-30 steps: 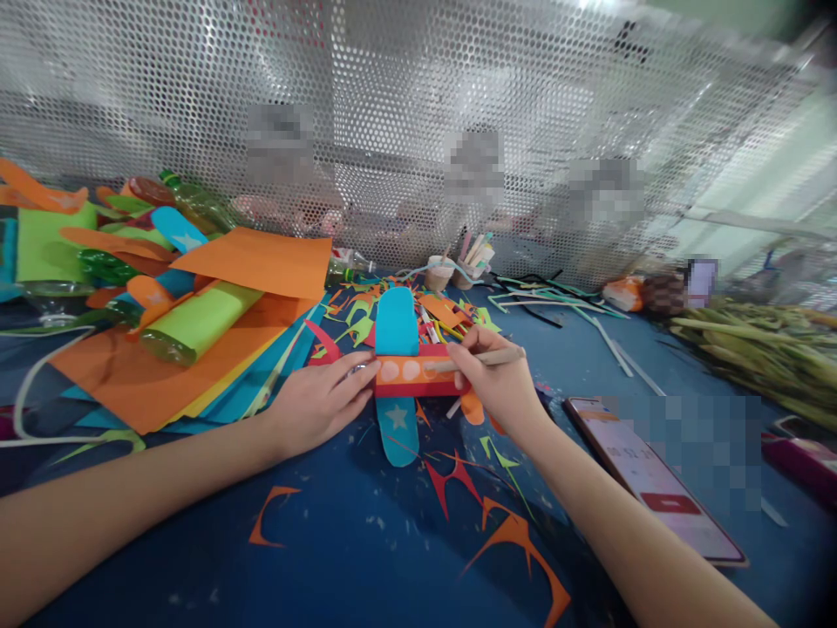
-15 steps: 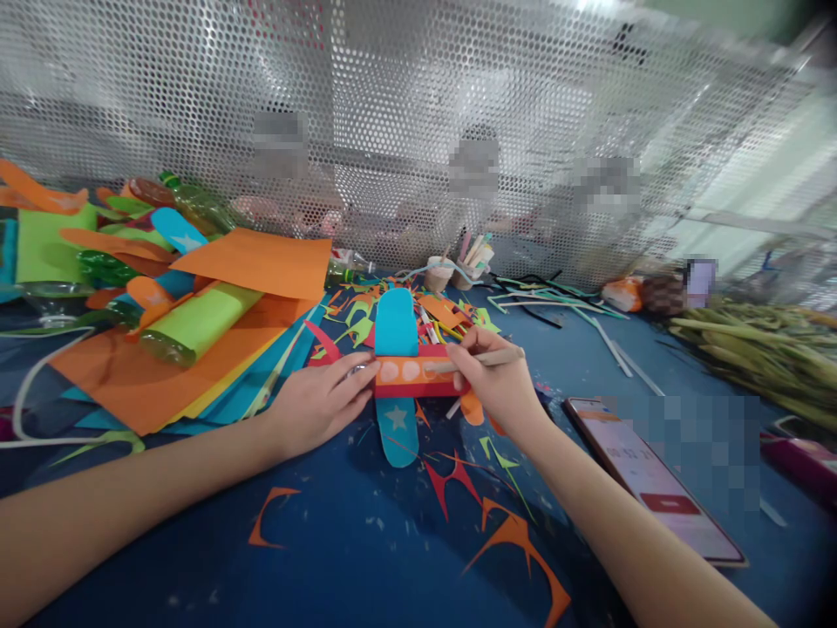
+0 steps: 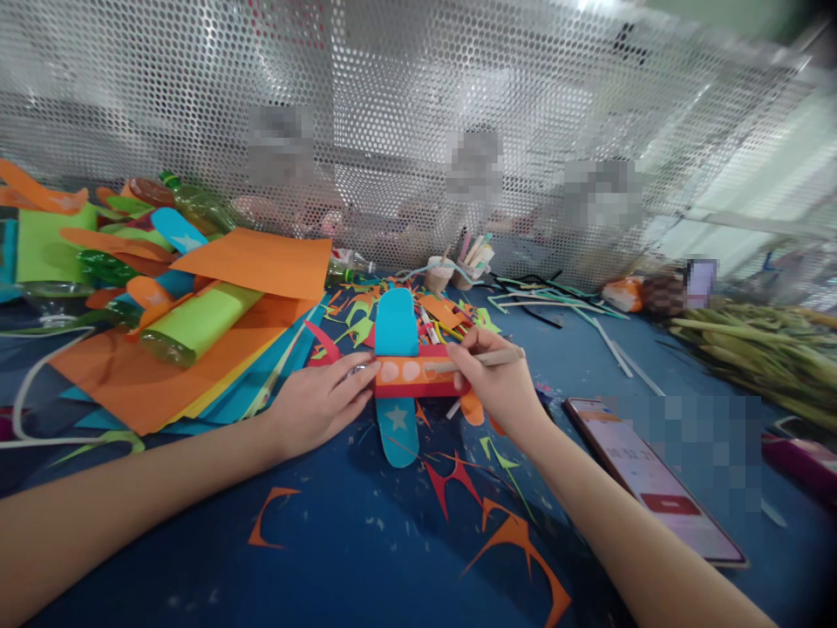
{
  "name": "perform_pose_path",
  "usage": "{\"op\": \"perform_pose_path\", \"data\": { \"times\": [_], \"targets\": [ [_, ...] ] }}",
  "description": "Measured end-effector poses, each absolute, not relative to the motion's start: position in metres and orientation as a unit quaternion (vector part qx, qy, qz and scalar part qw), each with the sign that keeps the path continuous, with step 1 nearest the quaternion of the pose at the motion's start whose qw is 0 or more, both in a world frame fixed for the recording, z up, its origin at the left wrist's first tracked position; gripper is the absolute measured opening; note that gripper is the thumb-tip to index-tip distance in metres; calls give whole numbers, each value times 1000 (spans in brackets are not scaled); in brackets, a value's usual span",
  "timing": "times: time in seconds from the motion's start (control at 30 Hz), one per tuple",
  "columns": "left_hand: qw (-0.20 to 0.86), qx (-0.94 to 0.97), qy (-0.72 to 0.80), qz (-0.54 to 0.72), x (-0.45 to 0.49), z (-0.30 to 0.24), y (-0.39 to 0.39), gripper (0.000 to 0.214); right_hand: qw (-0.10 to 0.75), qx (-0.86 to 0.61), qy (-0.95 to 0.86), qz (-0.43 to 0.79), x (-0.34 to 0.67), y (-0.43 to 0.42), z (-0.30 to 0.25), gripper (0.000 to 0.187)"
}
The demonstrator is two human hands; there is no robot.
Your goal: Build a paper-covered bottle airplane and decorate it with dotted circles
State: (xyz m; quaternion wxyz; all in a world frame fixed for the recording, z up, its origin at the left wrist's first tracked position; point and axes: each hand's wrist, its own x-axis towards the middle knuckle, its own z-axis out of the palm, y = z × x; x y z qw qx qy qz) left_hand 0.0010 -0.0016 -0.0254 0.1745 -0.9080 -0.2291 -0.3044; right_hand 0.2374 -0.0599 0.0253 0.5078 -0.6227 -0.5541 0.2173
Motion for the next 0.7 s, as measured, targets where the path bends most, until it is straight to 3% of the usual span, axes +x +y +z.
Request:
{"op": "perform_pose_path", "data": {
  "times": [0.7],
  "targets": [
    [160, -911, -231, -301, 1, -27, -1, 31, 497, -627, -559, 217, 237, -60, 28, 19]
  ]
}}
